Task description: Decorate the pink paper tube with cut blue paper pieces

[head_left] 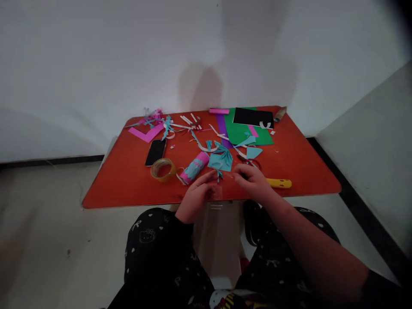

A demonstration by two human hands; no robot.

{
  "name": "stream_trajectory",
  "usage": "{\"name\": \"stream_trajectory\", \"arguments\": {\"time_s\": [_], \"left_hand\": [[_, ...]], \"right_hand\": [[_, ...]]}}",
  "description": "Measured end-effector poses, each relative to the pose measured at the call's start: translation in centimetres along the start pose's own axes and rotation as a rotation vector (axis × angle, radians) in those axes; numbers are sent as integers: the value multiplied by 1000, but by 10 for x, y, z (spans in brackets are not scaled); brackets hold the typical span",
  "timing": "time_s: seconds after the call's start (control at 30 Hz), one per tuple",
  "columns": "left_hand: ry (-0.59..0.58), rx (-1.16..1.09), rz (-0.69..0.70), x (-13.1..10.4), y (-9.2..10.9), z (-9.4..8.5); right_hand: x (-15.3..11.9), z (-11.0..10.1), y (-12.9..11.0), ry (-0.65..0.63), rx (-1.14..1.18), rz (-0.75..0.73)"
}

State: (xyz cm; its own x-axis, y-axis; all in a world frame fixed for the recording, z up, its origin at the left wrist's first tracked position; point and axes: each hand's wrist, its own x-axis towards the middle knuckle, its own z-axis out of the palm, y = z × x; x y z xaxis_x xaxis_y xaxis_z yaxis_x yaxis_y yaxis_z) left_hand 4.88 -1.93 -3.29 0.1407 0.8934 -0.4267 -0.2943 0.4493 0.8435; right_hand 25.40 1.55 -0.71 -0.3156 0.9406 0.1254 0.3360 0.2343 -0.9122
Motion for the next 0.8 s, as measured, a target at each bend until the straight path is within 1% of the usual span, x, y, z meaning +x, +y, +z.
{"name": "stream_trajectory", "arguments": {"time_s": [0.07,0.1,0.17,0.23,0.27,0.33,0.4,0.5,0.6,0.7,0.8], "left_hand": [[-12,23,-1,4,0,2],[7,84,16,6,1,3],[95,310,111,12,4,7],[221,625,247,19,9,14],[275,785,290,22,11,19],[342,1028,294,29,14,29],[366,1144,263,36,14,37],[369,1161,259,42,11,39],[348,1085,296,41,7,30],[264,873,354,32,3,20],[155,564,376,17,3,20]], "right_hand": [[0,-2,4,15,32,10],[0,-3,6,13,51,13],[0,-4,8,-3,92,8],[-1,-6,8,-21,131,-6],[-1,-7,8,-31,147,-12],[-1,-9,7,-40,167,-20],[-1,-11,6,-33,173,-25],[-2,-15,4,-7,181,-34],[-3,-18,2,22,205,-33],[-4,-17,5,59,299,-36],[-5,-9,12,52,501,19]]}}
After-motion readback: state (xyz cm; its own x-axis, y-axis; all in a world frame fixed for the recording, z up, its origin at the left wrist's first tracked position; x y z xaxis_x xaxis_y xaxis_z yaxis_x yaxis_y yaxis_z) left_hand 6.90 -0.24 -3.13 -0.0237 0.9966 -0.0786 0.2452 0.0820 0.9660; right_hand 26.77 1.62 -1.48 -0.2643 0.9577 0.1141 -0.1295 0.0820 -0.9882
